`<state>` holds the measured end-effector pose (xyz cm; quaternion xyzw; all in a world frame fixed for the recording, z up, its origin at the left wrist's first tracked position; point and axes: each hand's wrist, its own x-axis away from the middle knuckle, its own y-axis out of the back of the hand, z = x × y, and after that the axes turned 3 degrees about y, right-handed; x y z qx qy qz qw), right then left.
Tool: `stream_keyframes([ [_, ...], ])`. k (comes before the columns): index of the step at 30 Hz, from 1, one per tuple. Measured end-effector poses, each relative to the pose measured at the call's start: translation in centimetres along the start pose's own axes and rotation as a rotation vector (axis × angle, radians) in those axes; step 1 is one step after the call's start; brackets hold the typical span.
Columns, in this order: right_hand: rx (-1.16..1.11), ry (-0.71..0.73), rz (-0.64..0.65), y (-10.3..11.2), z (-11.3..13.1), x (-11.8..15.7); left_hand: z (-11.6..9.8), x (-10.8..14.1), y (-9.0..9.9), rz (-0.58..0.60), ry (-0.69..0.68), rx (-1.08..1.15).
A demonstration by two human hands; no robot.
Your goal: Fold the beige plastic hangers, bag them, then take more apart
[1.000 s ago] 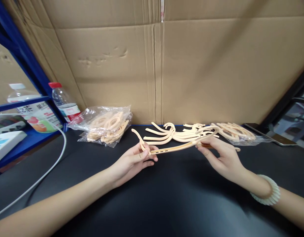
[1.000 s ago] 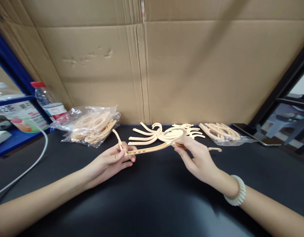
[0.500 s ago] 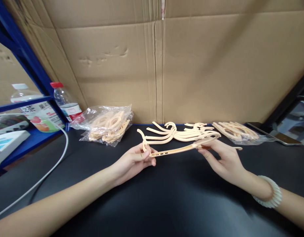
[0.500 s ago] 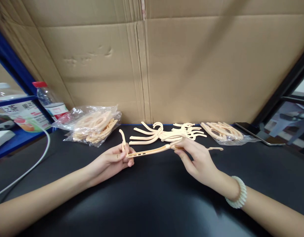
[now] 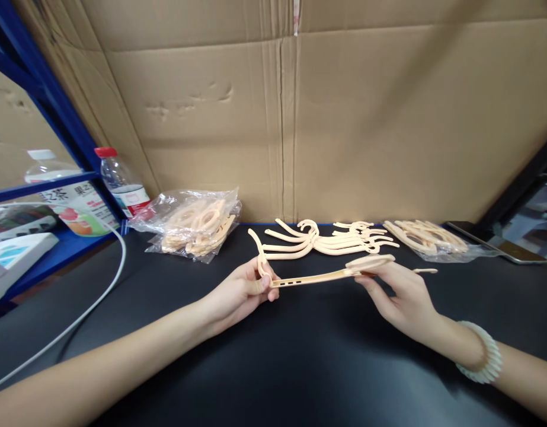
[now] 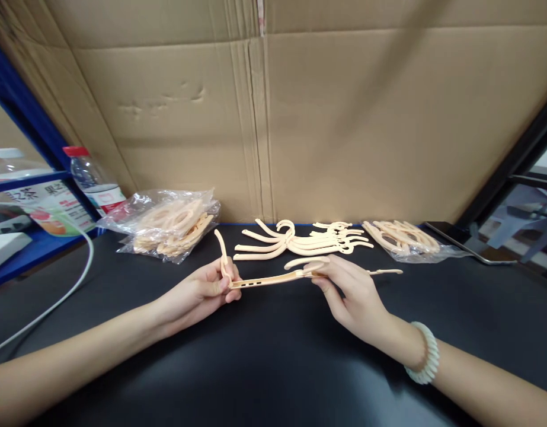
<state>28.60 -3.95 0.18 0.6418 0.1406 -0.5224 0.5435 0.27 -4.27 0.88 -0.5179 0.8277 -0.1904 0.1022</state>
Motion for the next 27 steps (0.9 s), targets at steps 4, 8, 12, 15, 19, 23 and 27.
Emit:
stream_keyframes([
  [4, 0.001, 0.008, -0.006, -0.09, 0.08, 0.01, -0.05, 0.03, -0.15, -0.019, 0.009, 0.002],
  [8, -0.001, 0.02, -0.001, -0.13, 0.16, -0.03, 0.0, 0.07, -0.22, -0.041, 0.005, -0.003],
  [12, -0.006, 0.03, 0.005, -0.15, 0.37, -0.01, 0.1, 0.14, -0.36, -0.062, -0.014, -0.014],
  [15, -0.019, 0.017, 0.005, -0.18, 0.58, -0.06, 0.19, 0.16, -0.5, -0.073, -0.022, -0.041],
  [19, -0.01, 0.018, -0.029, -0.24, 0.6, -0.09, 0.38, 0.22, -0.61, -0.076, -0.042, -0.065],
  [23, -0.009, 0.008, -0.043, -0.29, 0.5, 0.0, 0.5, 0.32, -0.74, -0.112, -0.051, -0.06],
  [27, -0.017, -0.038, -0.043, -0.4, 0.42, 0.15, 0.49, 0.37, -0.87, -0.136, -0.053, -0.066],
])
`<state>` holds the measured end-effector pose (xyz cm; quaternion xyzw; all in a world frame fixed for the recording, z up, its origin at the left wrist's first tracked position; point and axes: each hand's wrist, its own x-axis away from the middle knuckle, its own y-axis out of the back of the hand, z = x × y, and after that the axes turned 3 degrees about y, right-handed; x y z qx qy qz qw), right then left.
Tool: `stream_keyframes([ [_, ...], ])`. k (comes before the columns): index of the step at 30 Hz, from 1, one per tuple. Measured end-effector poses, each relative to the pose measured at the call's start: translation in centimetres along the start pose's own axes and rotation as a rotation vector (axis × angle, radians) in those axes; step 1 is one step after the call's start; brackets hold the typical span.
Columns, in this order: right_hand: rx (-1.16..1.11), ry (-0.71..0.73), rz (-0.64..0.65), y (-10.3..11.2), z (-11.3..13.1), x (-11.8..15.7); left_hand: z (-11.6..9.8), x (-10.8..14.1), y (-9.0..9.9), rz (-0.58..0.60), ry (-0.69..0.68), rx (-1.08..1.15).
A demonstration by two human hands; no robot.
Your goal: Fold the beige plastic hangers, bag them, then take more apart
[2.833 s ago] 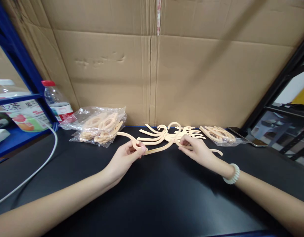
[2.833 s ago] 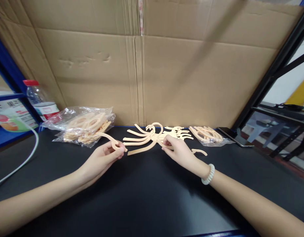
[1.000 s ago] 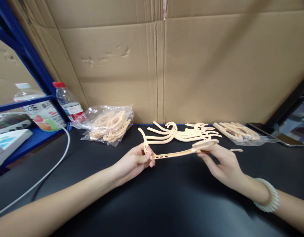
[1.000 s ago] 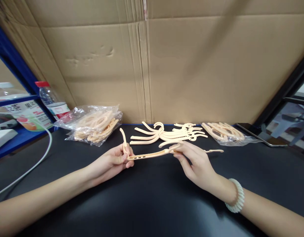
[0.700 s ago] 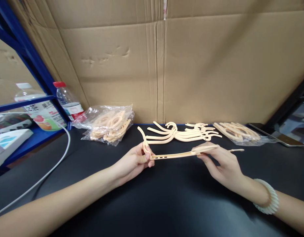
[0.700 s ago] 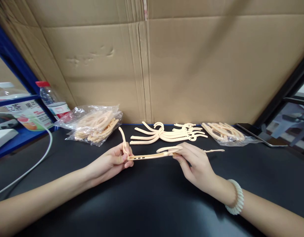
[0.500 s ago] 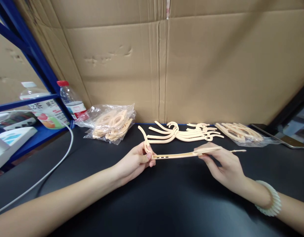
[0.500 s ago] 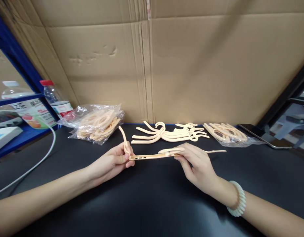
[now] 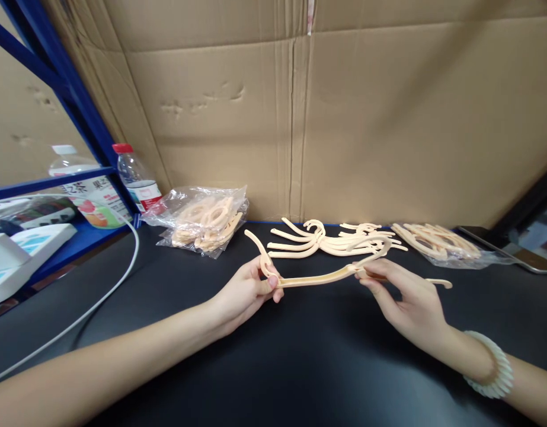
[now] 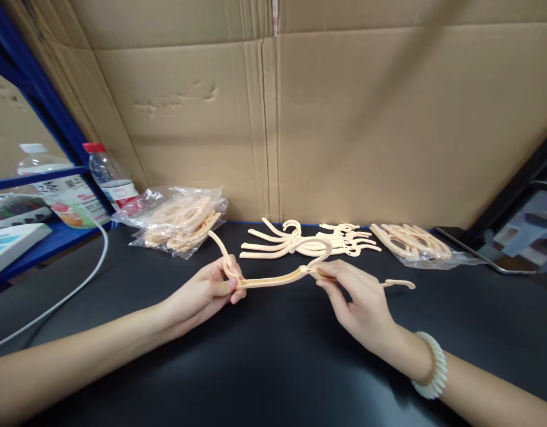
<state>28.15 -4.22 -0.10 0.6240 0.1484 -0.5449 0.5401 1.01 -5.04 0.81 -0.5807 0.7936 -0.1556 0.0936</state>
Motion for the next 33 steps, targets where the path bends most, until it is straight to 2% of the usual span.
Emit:
stream_keyframes([
  [13, 0.007, -0.114, -0.059, -0.5, 0.2, 0.7, -0.2, 1.2, -1.1, -0.134, -0.064, -0.074],
  [17, 0.018, -0.166, -0.088, -0.6, 0.5, 0.6, -0.3, 1.3, -1.2, -0.171, -0.095, -0.157],
  [22, 0.014, -0.204, -0.101, -0.8, 0.8, 0.7, 0.0, 1.0, -0.8, -0.216, -0.088, -0.13],
  [33, -0.039, -0.353, -0.098, -0.9, 0.2, 0.9, 0.3, 1.1, -0.9, -0.159, -0.08, -0.068],
])
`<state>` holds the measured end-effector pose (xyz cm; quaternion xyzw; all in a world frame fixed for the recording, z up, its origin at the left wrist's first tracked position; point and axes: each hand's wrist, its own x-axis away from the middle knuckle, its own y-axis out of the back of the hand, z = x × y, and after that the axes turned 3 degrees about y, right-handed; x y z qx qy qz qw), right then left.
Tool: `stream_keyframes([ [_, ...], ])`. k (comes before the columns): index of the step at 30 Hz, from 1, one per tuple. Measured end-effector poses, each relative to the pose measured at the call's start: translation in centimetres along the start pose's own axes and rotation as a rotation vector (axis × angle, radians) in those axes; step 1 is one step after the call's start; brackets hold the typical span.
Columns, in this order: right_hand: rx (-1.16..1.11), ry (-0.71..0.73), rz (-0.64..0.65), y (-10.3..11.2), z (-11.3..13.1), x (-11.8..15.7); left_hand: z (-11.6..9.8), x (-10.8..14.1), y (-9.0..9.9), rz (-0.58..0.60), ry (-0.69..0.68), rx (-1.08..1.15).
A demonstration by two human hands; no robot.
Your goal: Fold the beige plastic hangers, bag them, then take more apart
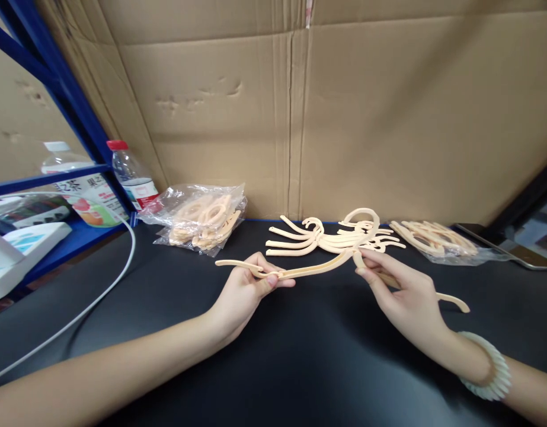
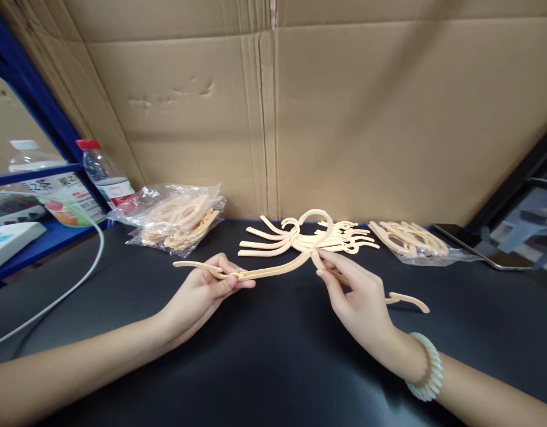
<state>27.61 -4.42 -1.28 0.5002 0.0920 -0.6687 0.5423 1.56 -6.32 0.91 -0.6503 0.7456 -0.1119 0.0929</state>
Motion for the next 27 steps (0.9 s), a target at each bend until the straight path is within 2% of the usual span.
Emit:
stream_keyframes([
  [7, -0.094, -0.108, 0.034, -0.2, -0.1, 0.0, -0.2, 0.0, 0.0, -0.037, -0.019, -0.032],
  [14, -0.167, -0.195, 0.037, -0.1, 0.1, -0.1, -0.6, 0.9, -0.7, -0.06, 0.1, 0.189],
  [22, -0.141, -0.17, 0.036, 0.0, 0.1, -0.6, -0.5, 1.5, -1.0, -0.088, 0.193, 0.173],
  [25, -0.084, -0.148, 0.052, 0.1, -0.6, -0.8, -0.3, 2.2, -1.4, 0.009, 0.206, 0.013],
  [27, -0.04, -0.121, 0.082, 0.0, -1.1, -0.8, -0.3, 2.8, -1.7, 0.151, 0.109, -0.26],
])
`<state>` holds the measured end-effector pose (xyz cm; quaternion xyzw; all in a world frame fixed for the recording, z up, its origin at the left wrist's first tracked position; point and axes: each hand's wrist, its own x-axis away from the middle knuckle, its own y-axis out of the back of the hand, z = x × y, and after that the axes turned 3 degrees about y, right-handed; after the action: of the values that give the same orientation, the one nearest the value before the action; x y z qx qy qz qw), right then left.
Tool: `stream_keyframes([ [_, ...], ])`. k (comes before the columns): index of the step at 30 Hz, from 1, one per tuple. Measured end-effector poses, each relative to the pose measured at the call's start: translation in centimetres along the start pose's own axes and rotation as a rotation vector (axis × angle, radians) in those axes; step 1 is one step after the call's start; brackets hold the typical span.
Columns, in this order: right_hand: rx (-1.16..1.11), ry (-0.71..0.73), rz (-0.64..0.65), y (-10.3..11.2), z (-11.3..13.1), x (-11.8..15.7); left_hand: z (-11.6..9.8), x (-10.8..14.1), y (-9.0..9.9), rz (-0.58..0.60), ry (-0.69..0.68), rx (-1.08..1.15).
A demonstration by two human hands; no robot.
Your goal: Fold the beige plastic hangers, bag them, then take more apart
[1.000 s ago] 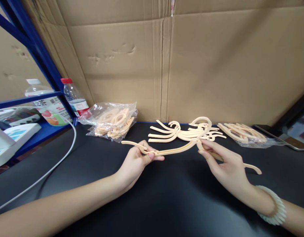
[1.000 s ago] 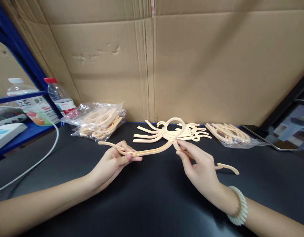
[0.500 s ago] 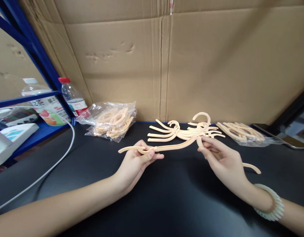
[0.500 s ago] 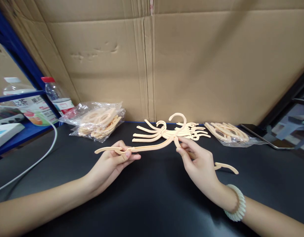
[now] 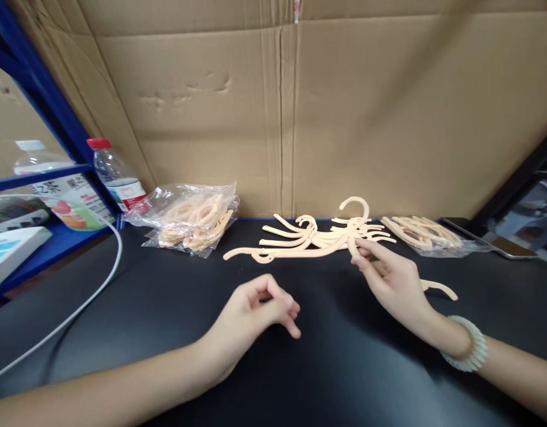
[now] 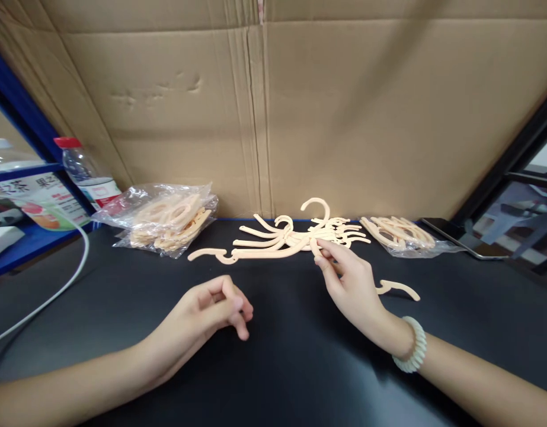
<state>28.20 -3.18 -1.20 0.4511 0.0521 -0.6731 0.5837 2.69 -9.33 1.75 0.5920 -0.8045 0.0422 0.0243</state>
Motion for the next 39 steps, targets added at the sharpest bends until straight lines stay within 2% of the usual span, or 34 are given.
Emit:
stream_keyframes([
  [3, 0.054, 0.053, 0.082, -0.1, -0.4, 0.0, -0.3, 1.1, -0.4, 0.199, -0.347, -0.58],
  [5, 0.073, 0.083, 0.155, -0.1, -0.2, 0.1, -0.5, 1.6, -0.4, 0.327, -0.563, -0.888],
  [7, 0.079, 0.1, 0.232, -0.1, 0.2, 0.1, -0.6, 1.9, -0.3, 0.389, -0.652, -1.069],
  [13, 0.112, 0.162, 0.391, 0.0, 1.3, -0.1, -0.1, 1.4, -0.1, 0.269, -0.573, -1.197],
  [18, 0.15, 0.206, 0.442, 0.0, 1.4, 0.0, 0.5, 1.0, 0.1, 0.258, -0.493, -1.218],
  [28, 0.193, 0.231, 0.469, 0.2, 1.2, 0.0, 0.6, 0.9, 0.1, 0.26, -0.495, -1.207],
  [32, 0.267, 0.289, 0.472, 0.2, 1.9, 0.1, 0.5, 0.8, 0.1, 0.297, -0.53, -1.166],
  [39, 0.289, 0.358, 0.481, 0.3, 2.5, 0.2, 0.5, 0.7, 0.1, 0.283, -0.51, -1.165],
])
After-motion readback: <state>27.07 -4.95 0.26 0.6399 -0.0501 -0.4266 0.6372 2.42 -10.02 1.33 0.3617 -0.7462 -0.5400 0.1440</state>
